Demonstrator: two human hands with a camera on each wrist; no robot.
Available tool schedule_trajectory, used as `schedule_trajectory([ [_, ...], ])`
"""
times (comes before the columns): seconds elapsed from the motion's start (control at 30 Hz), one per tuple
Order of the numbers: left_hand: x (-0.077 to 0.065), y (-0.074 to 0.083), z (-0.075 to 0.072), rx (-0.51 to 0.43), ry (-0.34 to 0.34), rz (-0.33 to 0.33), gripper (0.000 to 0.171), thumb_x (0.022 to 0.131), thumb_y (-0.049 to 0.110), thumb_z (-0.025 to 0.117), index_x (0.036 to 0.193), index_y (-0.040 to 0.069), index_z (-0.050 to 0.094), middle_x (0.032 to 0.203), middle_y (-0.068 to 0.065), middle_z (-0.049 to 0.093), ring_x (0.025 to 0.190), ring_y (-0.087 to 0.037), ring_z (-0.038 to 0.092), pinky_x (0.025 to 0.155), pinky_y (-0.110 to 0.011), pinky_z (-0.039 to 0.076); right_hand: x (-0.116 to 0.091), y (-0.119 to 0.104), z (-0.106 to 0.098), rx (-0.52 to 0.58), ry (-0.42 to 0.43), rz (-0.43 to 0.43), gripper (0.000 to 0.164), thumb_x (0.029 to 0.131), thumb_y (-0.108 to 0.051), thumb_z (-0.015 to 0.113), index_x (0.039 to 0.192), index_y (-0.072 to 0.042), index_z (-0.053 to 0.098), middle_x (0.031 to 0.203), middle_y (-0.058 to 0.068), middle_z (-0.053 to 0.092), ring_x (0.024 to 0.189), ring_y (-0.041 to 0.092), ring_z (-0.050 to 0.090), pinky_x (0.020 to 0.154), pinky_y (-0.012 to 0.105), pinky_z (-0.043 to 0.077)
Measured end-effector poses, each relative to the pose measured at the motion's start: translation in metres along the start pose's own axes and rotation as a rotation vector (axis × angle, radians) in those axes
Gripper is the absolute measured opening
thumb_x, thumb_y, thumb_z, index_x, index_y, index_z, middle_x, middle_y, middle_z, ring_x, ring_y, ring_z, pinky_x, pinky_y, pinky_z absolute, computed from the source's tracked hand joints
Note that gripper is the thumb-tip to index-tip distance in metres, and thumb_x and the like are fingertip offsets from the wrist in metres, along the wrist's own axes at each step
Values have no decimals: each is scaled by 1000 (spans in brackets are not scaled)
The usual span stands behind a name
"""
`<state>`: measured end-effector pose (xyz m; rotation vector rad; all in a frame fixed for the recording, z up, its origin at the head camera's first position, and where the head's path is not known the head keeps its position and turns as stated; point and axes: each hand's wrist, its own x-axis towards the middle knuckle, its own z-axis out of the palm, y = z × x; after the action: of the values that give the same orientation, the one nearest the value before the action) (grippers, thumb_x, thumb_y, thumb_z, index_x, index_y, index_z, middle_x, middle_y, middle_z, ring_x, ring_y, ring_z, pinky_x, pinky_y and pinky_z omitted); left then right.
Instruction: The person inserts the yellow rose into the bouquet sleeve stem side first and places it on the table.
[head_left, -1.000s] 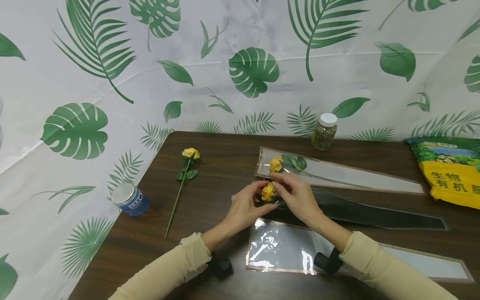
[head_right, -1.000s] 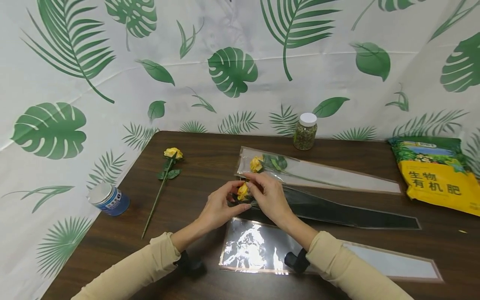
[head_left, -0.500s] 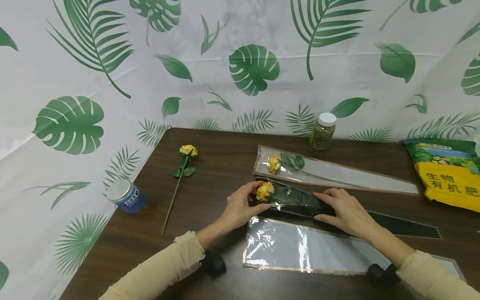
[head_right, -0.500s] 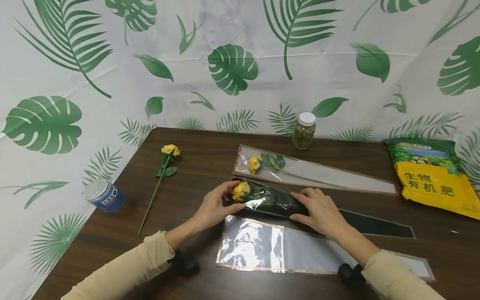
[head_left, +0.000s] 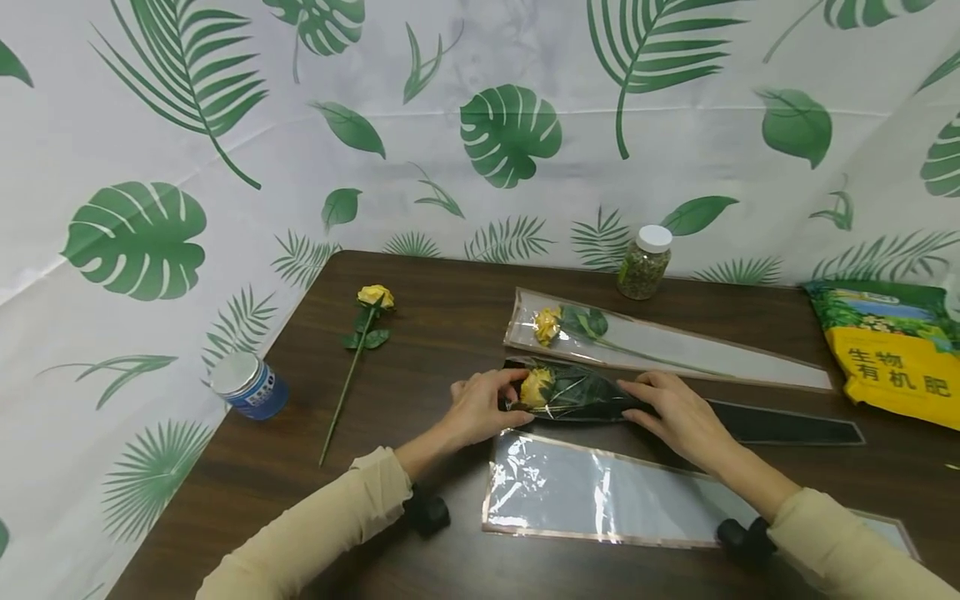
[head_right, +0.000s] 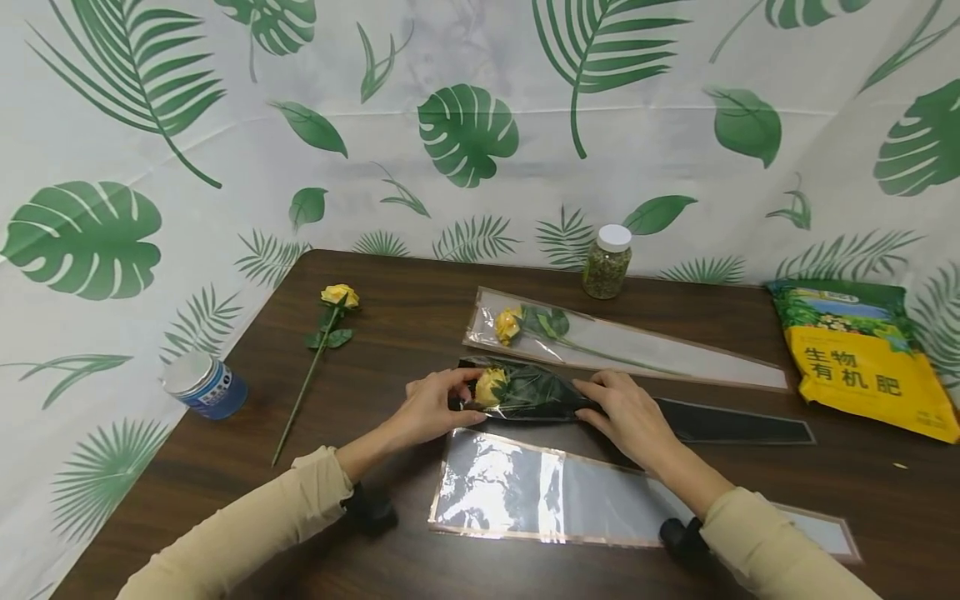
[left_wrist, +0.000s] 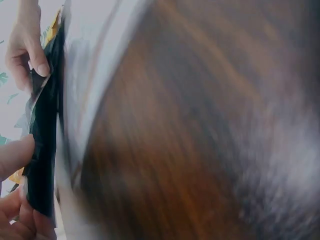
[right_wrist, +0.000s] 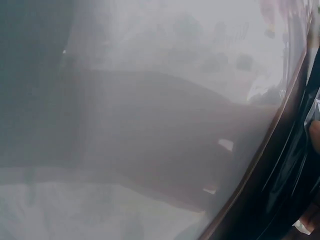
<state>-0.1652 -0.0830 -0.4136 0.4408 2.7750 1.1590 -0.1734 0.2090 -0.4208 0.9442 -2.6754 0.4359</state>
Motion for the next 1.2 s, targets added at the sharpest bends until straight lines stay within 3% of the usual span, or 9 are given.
schedule_trajectory([
  [0.23, 3, -5, 3, 67, 16, 3, 54, 76, 32, 77, 125, 18, 61, 75, 10, 53, 69, -9, 44, 85, -44, 28, -2, 5, 1, -59, 24, -49, 49, 69, -17, 81, 113, 0, 67, 94, 12, 59, 81, 24, 55, 63, 38, 47],
  [0.43, 4, -4, 3, 40, 16, 18, 45, 84, 41, 68, 120, 15, 65, 71, 7, 56, 68, -9, 50, 79, -40, 30, -7, 8, 3, -96, 56, -99, 58, 65, -20, 83, 115, 2, 65, 94, 15, 57, 85, 31, 54, 62, 41, 46],
  [0.53, 3, -4, 2, 33, 29, 32, 38, 90, 39, 61, 119, 15, 66, 86, 1, 68, 77, -14, 59, 73, -35, 27, -9, 8, 3, -102, 36, -87, 60, 65, -22, 83, 118, 1, 64, 97, 17, 57, 90, 35, 53, 60, 42, 46],
  [0.63, 2, -6, 2, 33, 24, 40, 33, 94, 33, 56, 121, 15, 65, 109, -4, 69, 93, -21, 63, 71, -32, 25, -9, 6, 2, -111, 0, -65, 62, 67, -23, 82, 121, 0, 62, 99, 18, 56, 91, 37, 52, 57, 41, 44],
  [0.77, 3, -8, 1, -22, -18, 23, 32, 97, 28, 52, 123, 14, 63, 121, -6, 64, 107, -27, 61, 77, -38, 29, -9, 4, 1, -124, -45, -25, 61, 70, -25, 81, 123, -2, 61, 101, 18, 53, 87, 35, 51, 53, 34, 37],
  [0.9, 5, -8, -2, -151, -105, -19, 33, 99, 26, 47, 127, 13, 60, 123, -10, 63, 115, -29, 57, 95, -54, 33, -9, 2, -2, -138, -87, 21, 60, 73, -28, 79, 125, -4, 60, 102, 19, 51, 85, 33, 49, 52, 31, 33],
  [1.0, 8, -9, -5, -239, -198, -33, 34, 101, 23, 44, 131, 12, 57, 124, -13, 61, 114, -27, 57, 97, -49, 41, -9, 0, -4, -154, -105, 49, 61, 74, -30, 79, 126, -4, 59, 103, 20, 51, 83, 33, 48, 51, 32, 33],
  [1.07, 9, -10, -7, -278, -237, -45, 34, 100, 21, 45, 131, 12, 56, 123, -13, 62, 108, -24, 59, 90, -42, 48, -10, 1, -4, -159, -116, 63, 62, 74, -31, 78, 126, -4, 59, 104, 21, 50, 82, 32, 47, 51, 33, 33],
  [1.2, 9, -10, -8, -210, -168, -69, 29, 99, 27, 48, 117, 14, 67, 106, -5, 70, 95, -17, 63, 96, -49, 40, -12, 1, -6, -165, -138, 92, 63, 75, -33, 77, 127, -4, 58, 105, 21, 49, 83, 33, 46, 52, 33, 34],
])
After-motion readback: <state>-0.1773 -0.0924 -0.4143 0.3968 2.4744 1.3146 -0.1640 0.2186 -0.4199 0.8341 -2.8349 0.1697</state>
